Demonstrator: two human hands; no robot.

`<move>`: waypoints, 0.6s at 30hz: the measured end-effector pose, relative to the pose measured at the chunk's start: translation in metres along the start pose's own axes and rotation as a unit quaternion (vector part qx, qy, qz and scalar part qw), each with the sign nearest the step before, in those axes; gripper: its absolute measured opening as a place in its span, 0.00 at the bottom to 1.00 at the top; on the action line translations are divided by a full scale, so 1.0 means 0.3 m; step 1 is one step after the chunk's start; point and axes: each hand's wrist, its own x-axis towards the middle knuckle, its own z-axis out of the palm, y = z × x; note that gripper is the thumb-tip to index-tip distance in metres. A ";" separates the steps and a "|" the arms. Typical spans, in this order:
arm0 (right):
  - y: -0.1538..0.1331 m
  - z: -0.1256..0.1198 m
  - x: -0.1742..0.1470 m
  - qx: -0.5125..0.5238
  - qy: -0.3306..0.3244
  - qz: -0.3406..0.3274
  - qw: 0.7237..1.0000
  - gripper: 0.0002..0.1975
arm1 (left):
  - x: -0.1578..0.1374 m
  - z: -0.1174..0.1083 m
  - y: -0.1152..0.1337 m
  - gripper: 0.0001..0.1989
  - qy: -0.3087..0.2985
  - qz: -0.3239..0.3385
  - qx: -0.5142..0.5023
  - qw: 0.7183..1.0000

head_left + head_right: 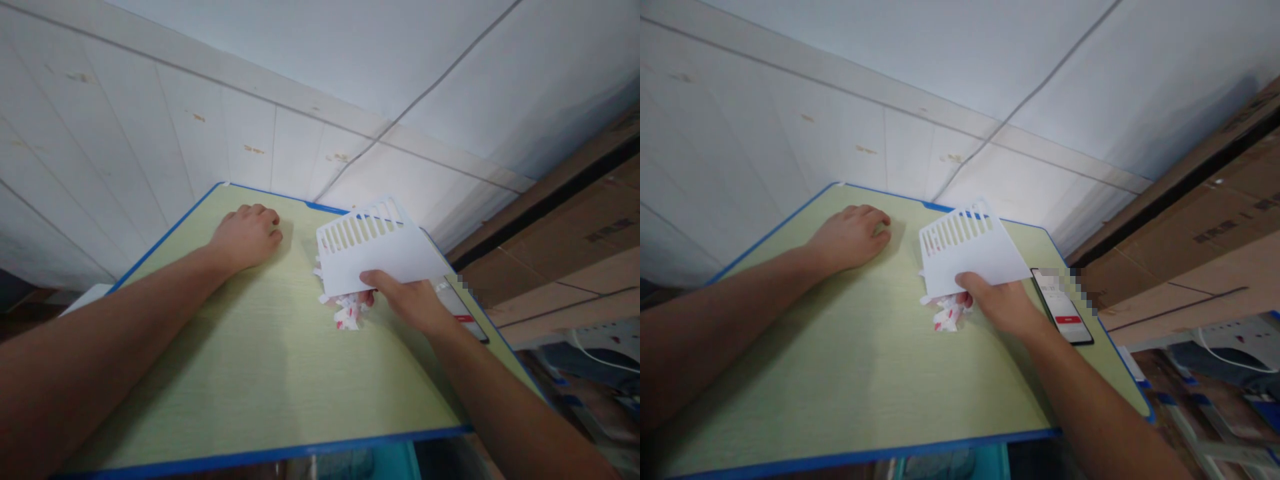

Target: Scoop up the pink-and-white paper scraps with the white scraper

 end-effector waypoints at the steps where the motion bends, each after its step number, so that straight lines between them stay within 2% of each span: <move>1: -0.001 0.002 -0.001 0.001 -0.005 0.000 1.000 0.21 | 0.001 0.001 0.000 0.30 0.000 0.000 -0.002 1.000; 9: -0.001 0.020 -0.009 0.026 -0.011 -0.008 1.000 0.20 | 0.004 0.009 -0.012 0.30 0.006 0.004 -0.011 1.000; 18: -0.002 0.044 -0.020 0.046 -0.074 -0.016 0.996 0.19 | 0.004 0.008 -0.016 0.28 0.011 0.004 -0.024 1.000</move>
